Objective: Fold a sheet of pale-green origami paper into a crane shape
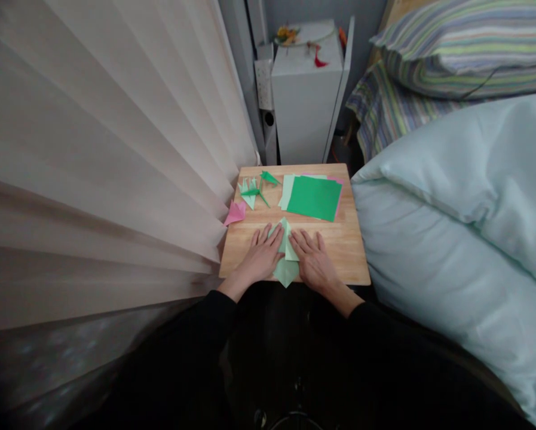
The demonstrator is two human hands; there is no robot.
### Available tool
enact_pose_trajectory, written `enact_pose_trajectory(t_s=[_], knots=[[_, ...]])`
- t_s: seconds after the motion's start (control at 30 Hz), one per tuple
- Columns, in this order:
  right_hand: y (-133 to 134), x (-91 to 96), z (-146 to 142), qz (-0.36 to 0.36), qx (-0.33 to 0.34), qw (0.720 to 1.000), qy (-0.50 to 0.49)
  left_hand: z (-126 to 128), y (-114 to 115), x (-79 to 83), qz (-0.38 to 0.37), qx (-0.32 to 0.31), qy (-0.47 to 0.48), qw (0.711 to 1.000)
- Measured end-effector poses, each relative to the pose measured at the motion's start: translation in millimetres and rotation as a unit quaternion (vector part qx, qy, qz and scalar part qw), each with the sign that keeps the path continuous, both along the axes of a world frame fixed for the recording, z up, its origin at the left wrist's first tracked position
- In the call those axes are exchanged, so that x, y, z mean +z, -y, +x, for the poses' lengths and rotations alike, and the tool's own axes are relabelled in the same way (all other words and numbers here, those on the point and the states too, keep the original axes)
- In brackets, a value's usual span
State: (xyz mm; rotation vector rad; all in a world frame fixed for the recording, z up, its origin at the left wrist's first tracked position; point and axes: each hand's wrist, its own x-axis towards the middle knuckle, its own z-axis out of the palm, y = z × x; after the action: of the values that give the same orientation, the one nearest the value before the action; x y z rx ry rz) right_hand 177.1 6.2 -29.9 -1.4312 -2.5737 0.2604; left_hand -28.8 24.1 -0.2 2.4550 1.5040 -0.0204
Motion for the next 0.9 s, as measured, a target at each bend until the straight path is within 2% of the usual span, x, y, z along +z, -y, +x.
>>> enact_pose_trajectory(t_s=[0.3,0.9], knots=[[-3.0,-2.0,-1.0,-0.018,-0.001,1.000,-0.013,0.3,-3.6,0.6,-0.023,0.013,0.016,1.000],[-3.5,6.7,-9.4,-0.060,0.000,0.998,-0.017,2.0,-3.2,8.6,-0.005,0.014,0.002,1.000]])
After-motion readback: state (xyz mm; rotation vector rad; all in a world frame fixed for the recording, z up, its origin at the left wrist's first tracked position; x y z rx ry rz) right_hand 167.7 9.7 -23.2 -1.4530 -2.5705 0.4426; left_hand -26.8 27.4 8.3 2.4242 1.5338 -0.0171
